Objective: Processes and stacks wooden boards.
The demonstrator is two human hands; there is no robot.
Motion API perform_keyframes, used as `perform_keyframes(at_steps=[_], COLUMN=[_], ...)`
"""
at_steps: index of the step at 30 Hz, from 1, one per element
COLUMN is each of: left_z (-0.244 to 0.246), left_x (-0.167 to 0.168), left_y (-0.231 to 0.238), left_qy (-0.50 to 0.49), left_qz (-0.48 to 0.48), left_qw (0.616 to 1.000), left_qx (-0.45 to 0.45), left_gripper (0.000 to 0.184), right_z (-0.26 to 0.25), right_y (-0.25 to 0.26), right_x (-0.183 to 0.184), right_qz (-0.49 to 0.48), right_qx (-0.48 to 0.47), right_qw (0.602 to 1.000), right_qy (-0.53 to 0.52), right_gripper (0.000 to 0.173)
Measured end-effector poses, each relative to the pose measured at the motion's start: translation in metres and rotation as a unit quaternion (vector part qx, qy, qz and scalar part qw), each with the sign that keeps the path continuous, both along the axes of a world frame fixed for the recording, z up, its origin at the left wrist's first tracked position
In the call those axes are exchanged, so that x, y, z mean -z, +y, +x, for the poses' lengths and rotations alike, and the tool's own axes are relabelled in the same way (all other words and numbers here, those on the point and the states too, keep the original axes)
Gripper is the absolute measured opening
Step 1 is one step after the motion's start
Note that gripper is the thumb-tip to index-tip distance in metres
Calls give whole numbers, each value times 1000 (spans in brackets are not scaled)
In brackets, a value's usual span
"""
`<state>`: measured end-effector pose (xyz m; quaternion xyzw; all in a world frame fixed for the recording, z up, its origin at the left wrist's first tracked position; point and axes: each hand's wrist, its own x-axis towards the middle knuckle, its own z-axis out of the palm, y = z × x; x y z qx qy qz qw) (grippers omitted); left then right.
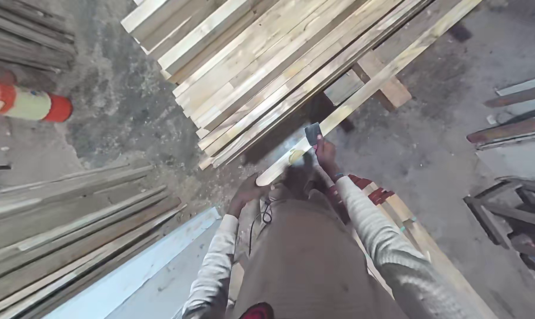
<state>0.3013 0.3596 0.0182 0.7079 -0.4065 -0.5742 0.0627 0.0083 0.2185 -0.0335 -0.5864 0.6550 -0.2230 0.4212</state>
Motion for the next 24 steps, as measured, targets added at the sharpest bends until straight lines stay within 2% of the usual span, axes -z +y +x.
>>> perform_keyframes(at_steps=[2, 5, 7, 9, 11, 12, 15, 18, 20, 22, 24], left_z=[-3, -9, -15, -21, -29, -33, -36, -39, -41, -43, -43], left_x=[2, 4, 4, -6, -19, -19, -17, -20, -18, -18, -19], left_y=[4, 5, 11, 20, 23, 31, 35, 29, 28, 27, 25], left_qy=[-11, -74, -95, -95, -64, -44, 11, 30, 24, 28, 33], left_qz=[-7, -16, -30, -20, -16, -11, -25, -24, -26, -27, -18], left_qw=[999, 996, 995, 991, 971, 956, 912, 883, 875, 869, 859], left_qx=[34, 53, 4, -92, -228, -289, -410, -468, -482, -493, -511], left_gripper=[79, 82, 83, 90, 82, 71, 40, 27, 25, 24, 26], right_z=[-2, -32, -65, -95, -120, -133, -154, -135, -104, -71, -37], right_y=[3, 18, 33, 41, 12, -3, -59, -77, -71, -56, -37], right_x=[15, 15, 20, 18, -3, -15, -56, -79, -73, -62, -59], right_qz=[-1, 61, 100, 52, -90, -148, -174, -228, -269, -295, -291], right_qx=[-21, -103, -109, -49, -28, -50, -177, -323, -394, -441, -476], right_qw=[999, 983, 968, 974, 974, 965, 941, 876, 835, 811, 804], right_qy=[30, 141, 204, 216, 207, 209, 230, 278, 276, 248, 204], right_gripper=[56, 46, 53, 54, 47, 42, 54, 48, 45, 45, 40])
